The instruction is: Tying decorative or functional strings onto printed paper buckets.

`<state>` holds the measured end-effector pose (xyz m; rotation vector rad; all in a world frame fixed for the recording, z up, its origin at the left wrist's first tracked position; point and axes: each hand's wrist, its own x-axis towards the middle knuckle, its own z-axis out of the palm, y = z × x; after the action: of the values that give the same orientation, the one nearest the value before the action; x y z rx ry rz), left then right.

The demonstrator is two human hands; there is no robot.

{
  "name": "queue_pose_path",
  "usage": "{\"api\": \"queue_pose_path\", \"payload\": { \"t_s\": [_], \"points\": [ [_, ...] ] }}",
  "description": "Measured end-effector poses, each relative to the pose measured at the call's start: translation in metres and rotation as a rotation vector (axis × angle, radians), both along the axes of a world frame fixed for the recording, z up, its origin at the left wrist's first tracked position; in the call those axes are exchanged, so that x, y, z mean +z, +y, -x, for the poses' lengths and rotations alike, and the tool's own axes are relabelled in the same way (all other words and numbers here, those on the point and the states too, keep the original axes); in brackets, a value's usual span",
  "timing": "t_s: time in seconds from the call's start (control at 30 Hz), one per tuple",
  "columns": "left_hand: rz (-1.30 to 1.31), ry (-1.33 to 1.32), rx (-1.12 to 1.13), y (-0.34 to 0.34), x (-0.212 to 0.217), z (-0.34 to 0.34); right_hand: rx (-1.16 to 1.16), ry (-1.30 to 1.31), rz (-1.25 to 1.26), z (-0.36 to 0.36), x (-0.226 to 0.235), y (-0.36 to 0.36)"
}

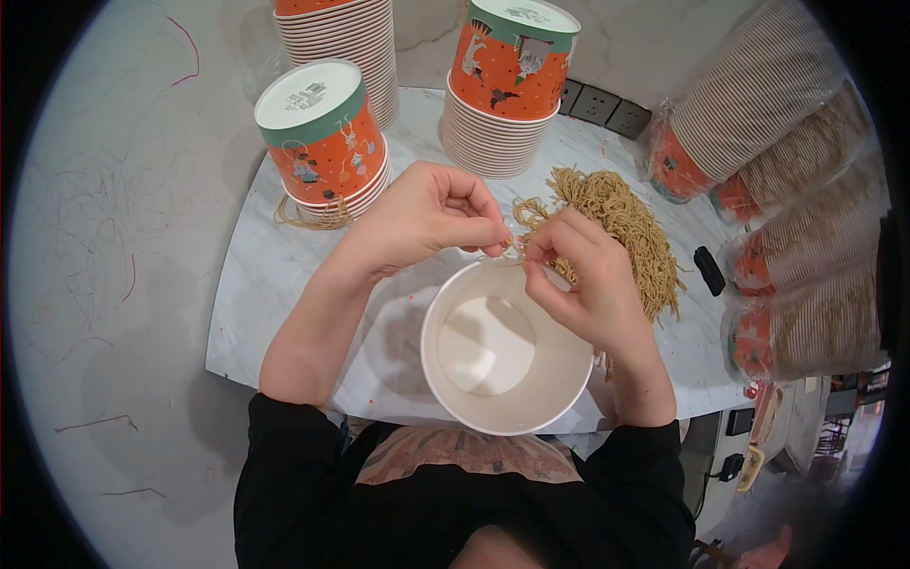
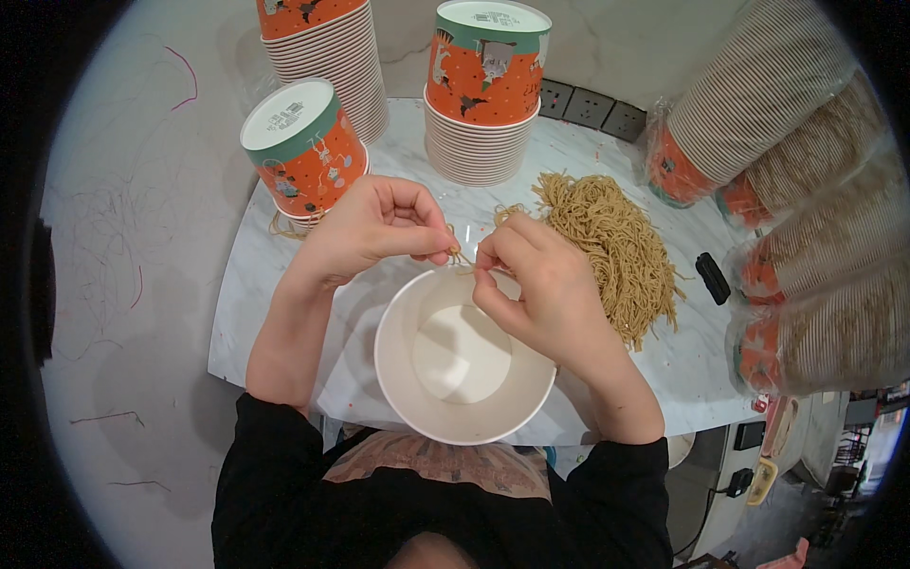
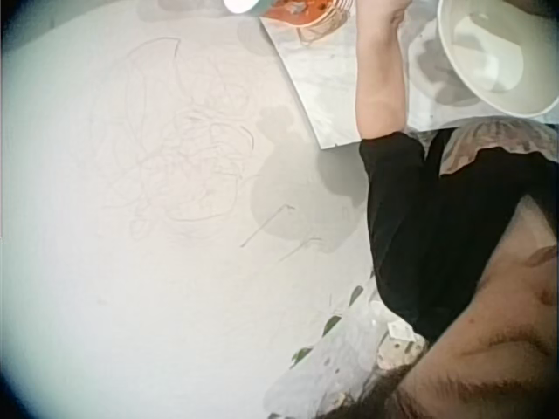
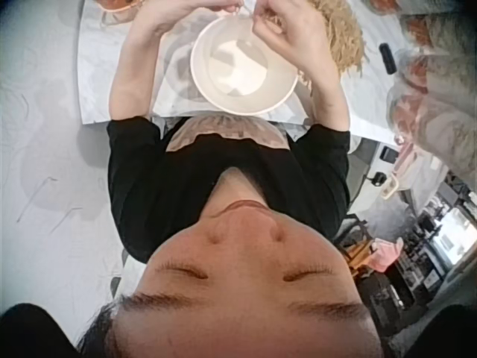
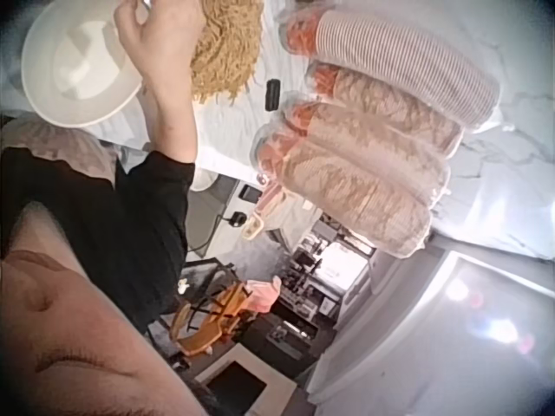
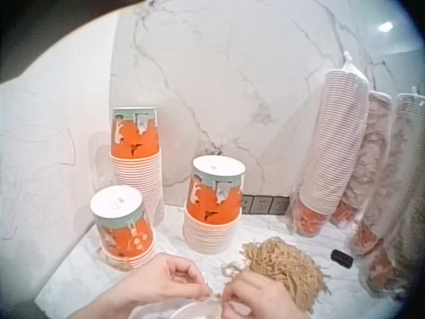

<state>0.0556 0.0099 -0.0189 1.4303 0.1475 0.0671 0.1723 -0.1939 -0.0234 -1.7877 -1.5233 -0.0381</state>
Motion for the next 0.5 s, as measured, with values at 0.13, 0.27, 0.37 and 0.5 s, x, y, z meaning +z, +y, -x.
{"api": "queue_pose_path", "payload": {
  "t_s": [0.13,0.27,0.37,0.5],
  "points": [
    [-0.022,-0.024,0.004,0.001,0.001,0.001,0.039,0.046,0.04,0.001,0.003,-0.001],
    [-0.032,-0.079,0.044,0.0,0.0,0.001,0.116,0.128,0.031,0.002,0.005,-0.001],
    [-0.13,-0.093,0.08,-0.006,-0.002,0.0,0.124,0.1,0.035,0.004,0.004,0.0],
    [-0.652,-0.329,0.186,-0.017,-0.005,0.0,0.127,0.081,0.042,0.002,0.002,0.001]
  ]
}}
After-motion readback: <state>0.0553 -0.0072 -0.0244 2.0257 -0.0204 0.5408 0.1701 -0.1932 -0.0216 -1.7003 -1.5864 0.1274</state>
